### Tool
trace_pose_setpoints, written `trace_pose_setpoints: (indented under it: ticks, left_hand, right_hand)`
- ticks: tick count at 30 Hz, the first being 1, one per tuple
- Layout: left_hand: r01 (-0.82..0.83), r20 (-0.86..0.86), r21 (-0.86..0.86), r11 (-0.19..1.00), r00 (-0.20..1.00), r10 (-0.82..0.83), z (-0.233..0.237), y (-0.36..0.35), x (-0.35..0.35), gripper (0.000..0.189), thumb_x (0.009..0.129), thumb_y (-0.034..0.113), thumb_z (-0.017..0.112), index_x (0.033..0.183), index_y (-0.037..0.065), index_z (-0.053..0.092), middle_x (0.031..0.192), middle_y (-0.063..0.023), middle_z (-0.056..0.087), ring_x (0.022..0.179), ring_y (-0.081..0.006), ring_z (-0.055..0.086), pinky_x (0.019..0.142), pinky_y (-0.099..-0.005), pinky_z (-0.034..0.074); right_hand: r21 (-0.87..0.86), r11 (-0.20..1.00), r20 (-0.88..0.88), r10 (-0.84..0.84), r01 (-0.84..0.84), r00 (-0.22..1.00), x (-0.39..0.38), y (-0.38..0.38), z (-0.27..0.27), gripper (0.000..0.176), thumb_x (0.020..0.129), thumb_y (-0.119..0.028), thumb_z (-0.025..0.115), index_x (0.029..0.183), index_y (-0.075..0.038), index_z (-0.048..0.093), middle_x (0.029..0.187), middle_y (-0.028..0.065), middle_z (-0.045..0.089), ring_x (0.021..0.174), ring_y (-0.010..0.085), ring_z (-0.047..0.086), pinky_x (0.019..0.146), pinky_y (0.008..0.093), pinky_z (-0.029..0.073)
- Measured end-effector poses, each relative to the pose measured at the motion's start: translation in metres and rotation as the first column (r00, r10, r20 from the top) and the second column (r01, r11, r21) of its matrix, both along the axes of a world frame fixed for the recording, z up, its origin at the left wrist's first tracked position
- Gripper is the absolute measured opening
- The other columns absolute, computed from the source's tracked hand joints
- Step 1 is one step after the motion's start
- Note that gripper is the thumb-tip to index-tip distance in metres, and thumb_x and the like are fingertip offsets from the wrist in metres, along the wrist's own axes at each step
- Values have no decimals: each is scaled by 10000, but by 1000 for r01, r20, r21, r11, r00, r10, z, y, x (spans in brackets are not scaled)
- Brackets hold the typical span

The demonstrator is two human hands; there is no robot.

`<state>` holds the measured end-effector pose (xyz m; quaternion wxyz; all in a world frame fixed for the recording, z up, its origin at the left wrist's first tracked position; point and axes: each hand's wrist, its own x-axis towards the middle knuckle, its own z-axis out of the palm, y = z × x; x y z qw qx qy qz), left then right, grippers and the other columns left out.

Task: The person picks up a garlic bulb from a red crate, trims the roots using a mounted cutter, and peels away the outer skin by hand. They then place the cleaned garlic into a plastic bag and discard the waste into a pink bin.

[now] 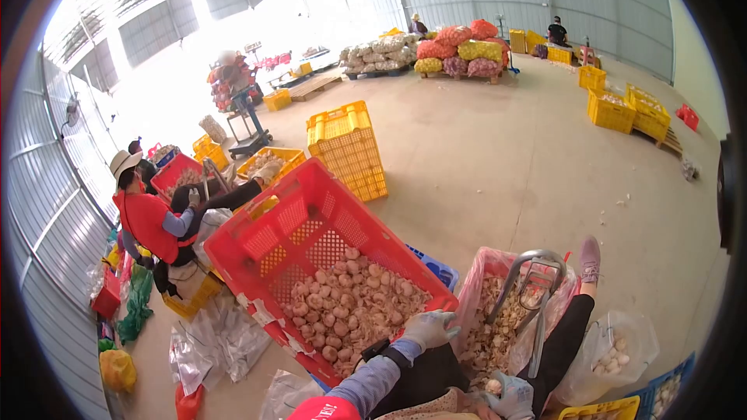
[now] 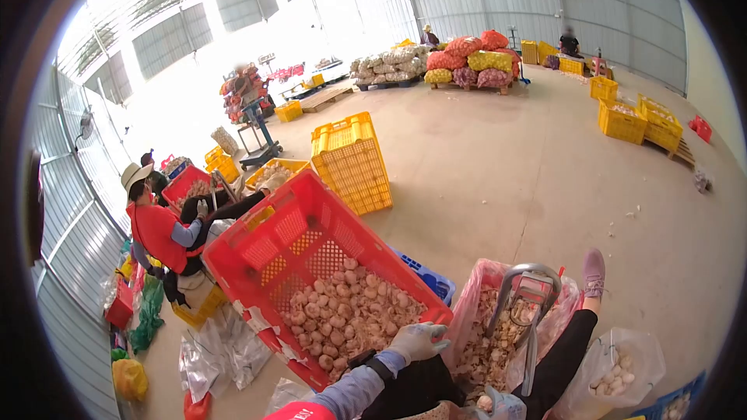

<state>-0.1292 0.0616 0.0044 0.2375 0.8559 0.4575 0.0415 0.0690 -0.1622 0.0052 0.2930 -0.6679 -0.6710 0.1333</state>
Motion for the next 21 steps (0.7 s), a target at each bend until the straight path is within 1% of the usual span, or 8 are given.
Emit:
trace_pose_setpoints:
  ticks: [4, 7, 10, 16, 19, 21]
  left_hand:
    - [-2, -12, -76, 997, 1000, 1, 3, 1, 0, 527, 871, 486, 565, 1273, 145, 587, 1141, -109, 653, 1064, -287, 624, 917, -415, 485]
    - [-22, 19, -137, 990, 1000, 24, 3, 4, 1, 521, 871, 477, 568, 1271, 145, 589, 1144, -113, 655, 1072, -292, 620, 922, -414, 482]
    - [-14, 17, -124, 992, 1000, 16, 3, 4, 1, 515, 870, 470, 570, 1269, 145, 592, 1144, -117, 656, 1077, -297, 618, 923, -415, 481]
    - [-6, -12, -109, 994, 1000, 5, 5, 2, 1, 523, 869, 482, 568, 1272, 149, 587, 1152, -115, 652, 1083, -297, 617, 928, -416, 480]
    - [-7, -54, -107, 994, 999, 1, 12, 0, 2, 516, 872, 483, 564, 1273, 159, 584, 1157, -111, 651, 1087, -295, 615, 930, -415, 479]
    - [-6, -49, -70, 998, 999, 2, 7, -1, 2, 505, 873, 478, 562, 1264, 160, 588, 1150, -107, 654, 1079, -292, 619, 921, -417, 483]
  right_hand:
    - [-31, 1000, -1, -1, 1, 1000, 0, 0, -1, 453, 776, -315, 727, 1177, -129, 629, 885, 137, 676, 802, 317, 651, 715, 427, 526]
    - [0, 1000, 22, -7, 7, 1000, 1, 2, -2, 453, 773, -313, 731, 1172, -123, 631, 885, 136, 673, 808, 313, 651, 714, 422, 525]
    - [-28, 1000, 23, 2, -1, 1000, 1, 2, 2, 448, 773, -320, 734, 1161, -119, 634, 875, 139, 673, 796, 314, 651, 709, 421, 526]
    - [-6, 1000, 3, 6, -6, 1000, 2, -1, -2, 458, 774, -347, 739, 1158, -121, 633, 872, 146, 680, 787, 326, 655, 705, 426, 529]
    - [17, 1000, -14, -9, 9, 1000, 2, -4, -1, 455, 775, -352, 741, 1158, -131, 634, 885, 149, 684, 804, 332, 658, 710, 428, 531]
    - [2, 1000, -20, -27, 27, 999, 1, -5, 1, 453, 774, -353, 742, 1156, -134, 635, 889, 152, 684, 804, 333, 659, 712, 430, 532]
